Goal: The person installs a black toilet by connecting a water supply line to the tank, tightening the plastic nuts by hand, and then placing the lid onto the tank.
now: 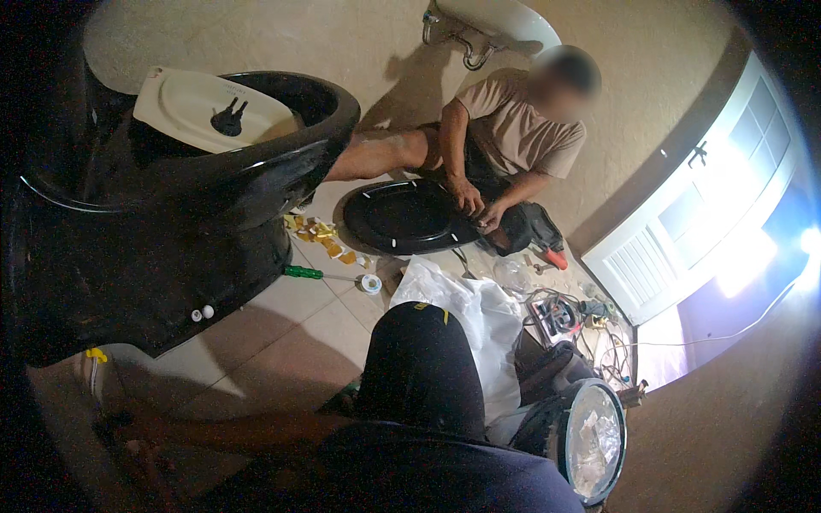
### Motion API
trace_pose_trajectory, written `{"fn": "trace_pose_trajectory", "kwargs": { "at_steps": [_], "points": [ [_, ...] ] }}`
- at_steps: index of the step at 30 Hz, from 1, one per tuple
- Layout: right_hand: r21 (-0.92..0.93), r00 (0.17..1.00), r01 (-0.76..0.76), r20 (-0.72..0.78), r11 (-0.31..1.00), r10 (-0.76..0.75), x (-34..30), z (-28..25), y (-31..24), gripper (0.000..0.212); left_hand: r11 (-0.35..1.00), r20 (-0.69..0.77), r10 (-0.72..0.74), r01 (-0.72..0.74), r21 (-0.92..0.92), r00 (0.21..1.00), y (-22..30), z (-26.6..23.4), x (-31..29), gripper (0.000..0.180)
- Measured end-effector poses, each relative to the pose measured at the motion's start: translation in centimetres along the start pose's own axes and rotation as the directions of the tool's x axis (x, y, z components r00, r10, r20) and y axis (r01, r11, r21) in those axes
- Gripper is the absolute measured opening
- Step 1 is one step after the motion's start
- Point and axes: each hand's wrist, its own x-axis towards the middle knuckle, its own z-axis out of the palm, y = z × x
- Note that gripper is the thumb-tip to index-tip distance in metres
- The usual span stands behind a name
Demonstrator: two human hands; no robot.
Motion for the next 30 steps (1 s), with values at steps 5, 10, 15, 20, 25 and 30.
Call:
{"fn": "trace_pose_trajectory", "kwargs": {
  "at_steps": [5,10,15,20,25,30],
  "points": [
    [0.210,0.932,-0.359,0.132,0.910,0.337,1.1,-1.3,-1.5,0.039,1.000,-0.027,-0.003,0.004,0.009,1.000,0.4,0.5,-1.0,0.096],
    [-0.126,0.971,-0.210,0.087,0.970,0.222,0.4,0.5,3.9,0.034,0.998,-0.100,-0.038,0.033,-0.048,0.994,-1.4,-3.5,-1.8,0.095],
    [-0.174,0.951,-0.303,0.005,0.937,0.309,0.7,-2.5,3.2,0.032,0.998,-0.002,0.021,-0.021,-0.056,1.000,0.1,0.4,-1.3,0.095],
    [-0.061,0.932,-0.361,-0.009,0.931,0.361,-0.1,-0.4,1.4,0.030,0.994,-0.039,-0.052,0.048,-0.099,0.998,0.2,0.0,-2.0,0.097],
    [-0.129,0.905,-0.423,-0.009,0.897,0.426,-0.2,-1.6,0.9,0.017,1.000,-0.040,-0.007,0.007,0.007,0.999,0.9,0.9,-2.1,0.099],
    [-0.046,0.906,-0.423,-0.031,0.905,0.422,0.2,-2.0,1.0,0.027,1.000,-0.031,0.015,-0.015,-0.001,0.999,1.0,1.3,-1.7,0.100]
  ]
}}
